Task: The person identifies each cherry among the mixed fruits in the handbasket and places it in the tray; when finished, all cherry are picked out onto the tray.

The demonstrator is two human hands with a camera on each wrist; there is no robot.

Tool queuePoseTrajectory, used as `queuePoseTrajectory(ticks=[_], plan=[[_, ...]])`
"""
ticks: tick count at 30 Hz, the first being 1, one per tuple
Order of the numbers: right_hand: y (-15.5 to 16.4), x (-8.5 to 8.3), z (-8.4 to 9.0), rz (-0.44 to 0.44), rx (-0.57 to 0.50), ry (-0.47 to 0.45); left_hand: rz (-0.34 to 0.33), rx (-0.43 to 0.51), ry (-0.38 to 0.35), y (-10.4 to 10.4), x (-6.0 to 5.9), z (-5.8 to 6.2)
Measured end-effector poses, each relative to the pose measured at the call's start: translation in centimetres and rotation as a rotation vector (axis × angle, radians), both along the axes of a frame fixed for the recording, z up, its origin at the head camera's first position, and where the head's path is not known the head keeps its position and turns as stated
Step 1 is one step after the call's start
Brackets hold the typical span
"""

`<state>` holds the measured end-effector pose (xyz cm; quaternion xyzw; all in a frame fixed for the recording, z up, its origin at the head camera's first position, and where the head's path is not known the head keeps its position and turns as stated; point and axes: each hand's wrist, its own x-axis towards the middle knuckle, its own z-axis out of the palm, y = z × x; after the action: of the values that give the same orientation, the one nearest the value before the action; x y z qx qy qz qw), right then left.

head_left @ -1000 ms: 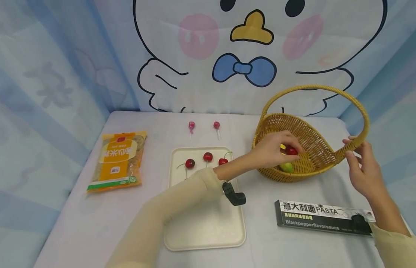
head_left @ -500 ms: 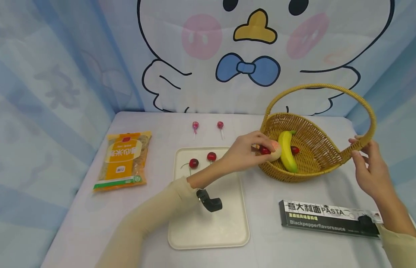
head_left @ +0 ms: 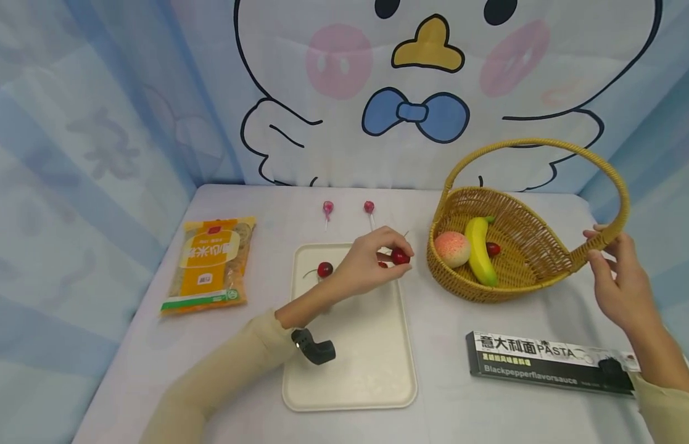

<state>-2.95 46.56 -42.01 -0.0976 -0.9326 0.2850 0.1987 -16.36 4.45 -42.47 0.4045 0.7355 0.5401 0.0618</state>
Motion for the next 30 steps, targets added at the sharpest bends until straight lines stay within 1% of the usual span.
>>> queuePoseTrajectory(ticks=[4, 7, 12, 14, 18, 23, 26, 30], plan=[[0.0, 0.2, -0.1, -0.006, -0.005, -0.008, 0.005, 0.028, -0.034, -0.8, 0.5, -0.6], [0.0, 0.3, -0.2, -0.007, -0.008, -0.009, 0.025, 0.029, -0.049, -1.5, 0.8, -0.9], [-0.1, 0.4, -0.3, -0.004, -0.003, -0.003, 0.038, -0.01, -0.046, -2.9, 1.4, -1.3], [0.0, 0.3, -0.3, -0.004, -0.002, -0.003, 0.043, -0.03, -0.044, -3.7, 1.5, -1.7], [0.0, 0.2, -0.3, -0.007, 0.005, 0.002, 0.076, -0.065, -0.038, -5.3, 1.7, -2.5], [-0.1, -0.1, -0.2, -0.022, 0.021, 0.017, 0.094, -0.063, -0.051, -6.3, 1.8, -3.3], [-0.3, -0.4, -0.1, -0.027, 0.02, 0.017, 0.082, -0.057, -0.041, -6.7, 1.9, -3.6], [-0.4, -0.4, 0.0, -0.036, 0.011, 0.003, 0.06, -0.087, 0.009, -7.1, 2.2, -3.9]])
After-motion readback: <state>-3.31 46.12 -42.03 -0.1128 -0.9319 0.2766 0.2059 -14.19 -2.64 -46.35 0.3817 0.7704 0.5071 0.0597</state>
